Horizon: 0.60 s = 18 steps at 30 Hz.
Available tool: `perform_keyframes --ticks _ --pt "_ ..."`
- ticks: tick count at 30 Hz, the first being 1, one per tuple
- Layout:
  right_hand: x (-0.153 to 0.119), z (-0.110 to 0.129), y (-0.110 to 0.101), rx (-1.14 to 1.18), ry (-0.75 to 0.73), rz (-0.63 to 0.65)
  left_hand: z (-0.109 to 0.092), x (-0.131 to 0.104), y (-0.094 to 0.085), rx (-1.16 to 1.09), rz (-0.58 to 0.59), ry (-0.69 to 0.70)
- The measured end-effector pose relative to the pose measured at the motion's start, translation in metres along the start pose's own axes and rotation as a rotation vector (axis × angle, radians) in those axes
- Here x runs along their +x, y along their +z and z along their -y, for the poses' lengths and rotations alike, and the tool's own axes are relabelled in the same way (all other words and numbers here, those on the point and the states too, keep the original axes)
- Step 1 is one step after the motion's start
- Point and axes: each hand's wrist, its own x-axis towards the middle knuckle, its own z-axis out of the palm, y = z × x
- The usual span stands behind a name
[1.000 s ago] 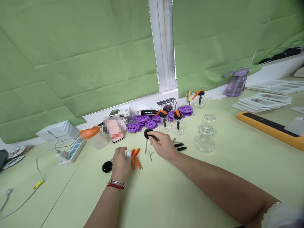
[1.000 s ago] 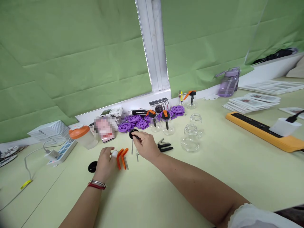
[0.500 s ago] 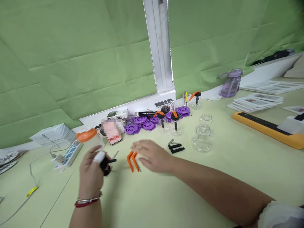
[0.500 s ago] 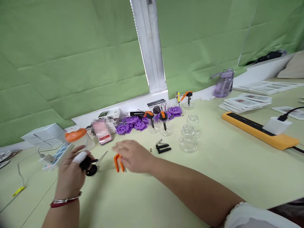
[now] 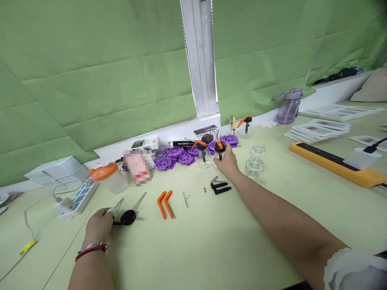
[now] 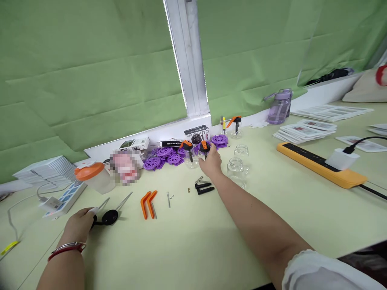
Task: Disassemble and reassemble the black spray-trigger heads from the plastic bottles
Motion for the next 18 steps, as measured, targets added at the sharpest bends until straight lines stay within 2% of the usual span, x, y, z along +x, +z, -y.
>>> perform_keyframes --ticks 3,10,14,18 --pt "0.003 -0.010 -0.003 0.012 -0.009 0.078 0.000 0.002 0.005 0.032 0.059 -0.075" --pt "0.004 -0.016 -0.015 -0.027 -0.016 0.139 -0.008 -0.001 0.007 0.009 0.108 -0.093" --pt "0.003 -0.014 -0.015 -0.025 -0.025 0.104 -0.019 -0.010 0.002 0.049 0.110 -0.099" --pt "0.002 -0.003 -0.023 0.001 -0.125 0.000 -0.028 -0.015 -0.008 0.095 0.044 -0.091"
